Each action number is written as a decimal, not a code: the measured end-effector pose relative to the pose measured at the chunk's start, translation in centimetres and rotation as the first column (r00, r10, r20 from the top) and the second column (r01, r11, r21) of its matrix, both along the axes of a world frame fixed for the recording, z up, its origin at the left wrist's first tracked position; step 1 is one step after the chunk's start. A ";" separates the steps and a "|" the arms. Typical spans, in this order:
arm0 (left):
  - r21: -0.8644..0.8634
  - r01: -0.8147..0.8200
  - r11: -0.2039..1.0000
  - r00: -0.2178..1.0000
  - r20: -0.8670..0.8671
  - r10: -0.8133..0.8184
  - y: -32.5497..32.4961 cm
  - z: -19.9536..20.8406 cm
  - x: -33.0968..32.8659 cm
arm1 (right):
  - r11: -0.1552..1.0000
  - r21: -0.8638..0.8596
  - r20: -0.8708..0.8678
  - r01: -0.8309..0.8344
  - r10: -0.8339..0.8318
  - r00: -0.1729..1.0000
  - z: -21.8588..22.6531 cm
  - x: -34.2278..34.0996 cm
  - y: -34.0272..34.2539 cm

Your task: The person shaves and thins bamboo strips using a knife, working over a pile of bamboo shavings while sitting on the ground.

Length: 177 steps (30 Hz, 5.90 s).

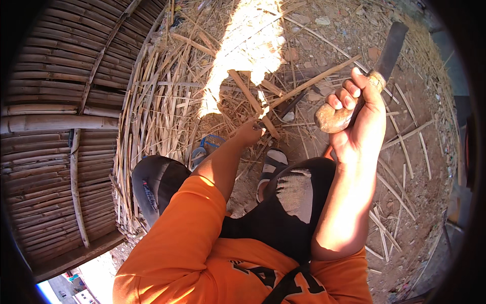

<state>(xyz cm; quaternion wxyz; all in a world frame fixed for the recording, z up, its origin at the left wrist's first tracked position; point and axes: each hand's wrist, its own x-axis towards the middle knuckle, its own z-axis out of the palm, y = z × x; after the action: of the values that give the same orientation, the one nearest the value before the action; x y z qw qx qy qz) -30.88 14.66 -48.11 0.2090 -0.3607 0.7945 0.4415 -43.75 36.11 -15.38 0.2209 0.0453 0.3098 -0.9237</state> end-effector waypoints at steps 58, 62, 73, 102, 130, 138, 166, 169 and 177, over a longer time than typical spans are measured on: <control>-0.421 -0.119 0.899 0.909 -0.410 -0.072 -2.5 -0.8 2.7 | 0.996 -0.057 0.157 0.063 -0.054 0.986 -0.8 -1.0 -4.2; -0.356 -0.243 0.902 0.917 -0.387 0.094 2.9 1.9 7.6 | 0.995 -0.095 0.155 0.027 -0.012 0.988 0.0 0.4 -6.1; -0.377 -0.492 0.784 0.848 -0.411 0.335 -13.2 28.2 -4.5 | 0.991 -0.030 0.019 -0.128 0.129 0.992 0.3 2.9 -6.1; -0.651 -0.567 0.505 0.546 0.163 0.822 -4.6 -1.1 54.2 | 0.888 0.364 -0.057 -0.283 0.324 0.944 -3.1 1.6 -8.7; -0.336 -0.453 0.826 0.873 0.023 0.488 -2.4 -1.0 51.7 | 0.816 0.543 -0.034 -0.198 0.258 0.966 -3.2 4.4 -7.5; -0.439 -0.466 0.768 0.762 0.242 0.601 -1.7 -4.3 45.7 | 0.834 0.525 -0.014 -0.170 0.208 0.978 -4.1 3.8 -5.6; -0.754 -0.391 0.528 0.868 -0.112 0.483 -7.8 -0.8 54.0 | 0.825 0.518 0.011 -0.227 0.259 0.966 -2.5 10.0 -11.8; -0.824 -0.315 0.471 0.906 -0.112 0.409 -10.1 4.0 54.0 | 0.825 0.516 -0.002 -0.230 0.270 0.963 -2.3 10.1 -11.7; -0.538 -0.482 0.691 0.826 -0.015 0.564 -15.7 14.5 55.4 | 0.846 0.484 0.012 -0.223 0.248 0.969 -1.9 10.0 -11.3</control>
<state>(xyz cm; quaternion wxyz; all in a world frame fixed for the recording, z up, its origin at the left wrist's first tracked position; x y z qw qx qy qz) 24.55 -1.02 -33.61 0.0284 -0.6472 0.7286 0.2223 -33.71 24.78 -17.26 0.3062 0.0369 0.5385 -0.7842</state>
